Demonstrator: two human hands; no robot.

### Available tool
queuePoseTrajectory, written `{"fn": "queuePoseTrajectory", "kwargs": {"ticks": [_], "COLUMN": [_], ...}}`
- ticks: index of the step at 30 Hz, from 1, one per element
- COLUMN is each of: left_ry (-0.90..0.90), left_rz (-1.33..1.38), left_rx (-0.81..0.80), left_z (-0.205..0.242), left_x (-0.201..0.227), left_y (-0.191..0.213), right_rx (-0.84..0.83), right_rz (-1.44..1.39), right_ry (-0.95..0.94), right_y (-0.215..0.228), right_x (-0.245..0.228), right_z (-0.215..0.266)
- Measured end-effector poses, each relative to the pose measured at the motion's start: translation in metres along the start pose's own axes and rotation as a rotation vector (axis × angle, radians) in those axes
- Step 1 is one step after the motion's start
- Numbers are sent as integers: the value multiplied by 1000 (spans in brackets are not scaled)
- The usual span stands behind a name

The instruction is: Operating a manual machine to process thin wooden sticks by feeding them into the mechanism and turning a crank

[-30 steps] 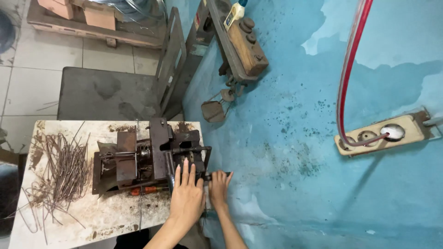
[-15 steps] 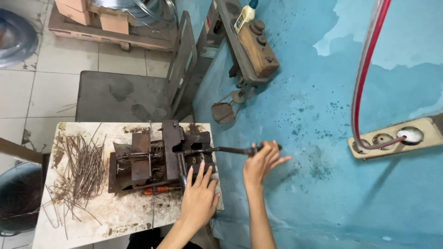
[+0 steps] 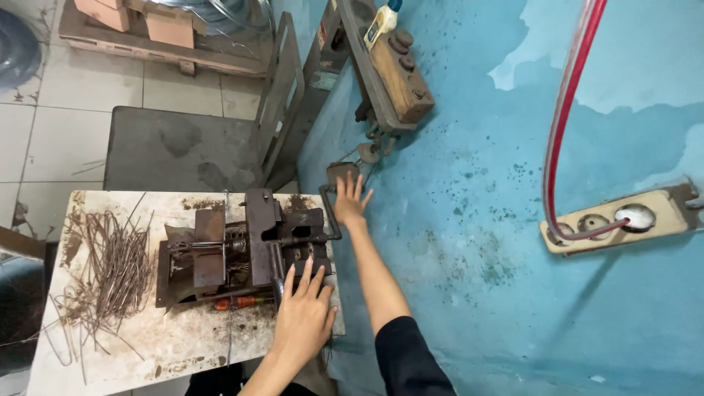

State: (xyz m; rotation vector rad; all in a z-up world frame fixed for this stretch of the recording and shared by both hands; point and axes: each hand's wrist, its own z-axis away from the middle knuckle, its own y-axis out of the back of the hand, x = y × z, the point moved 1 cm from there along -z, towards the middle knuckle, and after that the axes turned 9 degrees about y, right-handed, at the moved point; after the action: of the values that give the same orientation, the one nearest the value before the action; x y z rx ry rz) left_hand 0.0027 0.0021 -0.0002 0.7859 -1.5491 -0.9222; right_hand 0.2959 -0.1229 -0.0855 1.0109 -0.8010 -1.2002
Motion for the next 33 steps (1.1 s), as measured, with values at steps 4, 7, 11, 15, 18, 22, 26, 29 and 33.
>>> {"fn": "queuePoseTrajectory", "kwargs": {"ticks": [4,7,11,15,18,22,26,29,33], "left_ry": [4,14,-11,4,-10,-12,-17,-15,-22], "left_rz": [-12,-28,-73,-98,-116,-76,-75,-56,-52], "left_rx": [39,-32,-3,9,-12,10,-36,13,57], "left_z": [-1,-2,0,-4,-1,0,-2,1,1], "left_x": [2,0,3,1,3,3,0,0,-1], "left_y": [0,-2,-4,-8,-2,-4,-5,-8,-8], "right_rx": [1502,806,656,1009,1183,1414,1457,1269,1048], "right_rz": [711,133,-52,-115,-228,-214,-217,-173,-145], "right_ry": [114,195,149,147,55,72,111,153,172], "right_y": [-178,-238,-233,-215,-199,-116,11,65,72], "right_x": [50,55,42,33,34,33,15,11,5], "right_z": [-36,15,128,193,230,238,200,152,64]}}
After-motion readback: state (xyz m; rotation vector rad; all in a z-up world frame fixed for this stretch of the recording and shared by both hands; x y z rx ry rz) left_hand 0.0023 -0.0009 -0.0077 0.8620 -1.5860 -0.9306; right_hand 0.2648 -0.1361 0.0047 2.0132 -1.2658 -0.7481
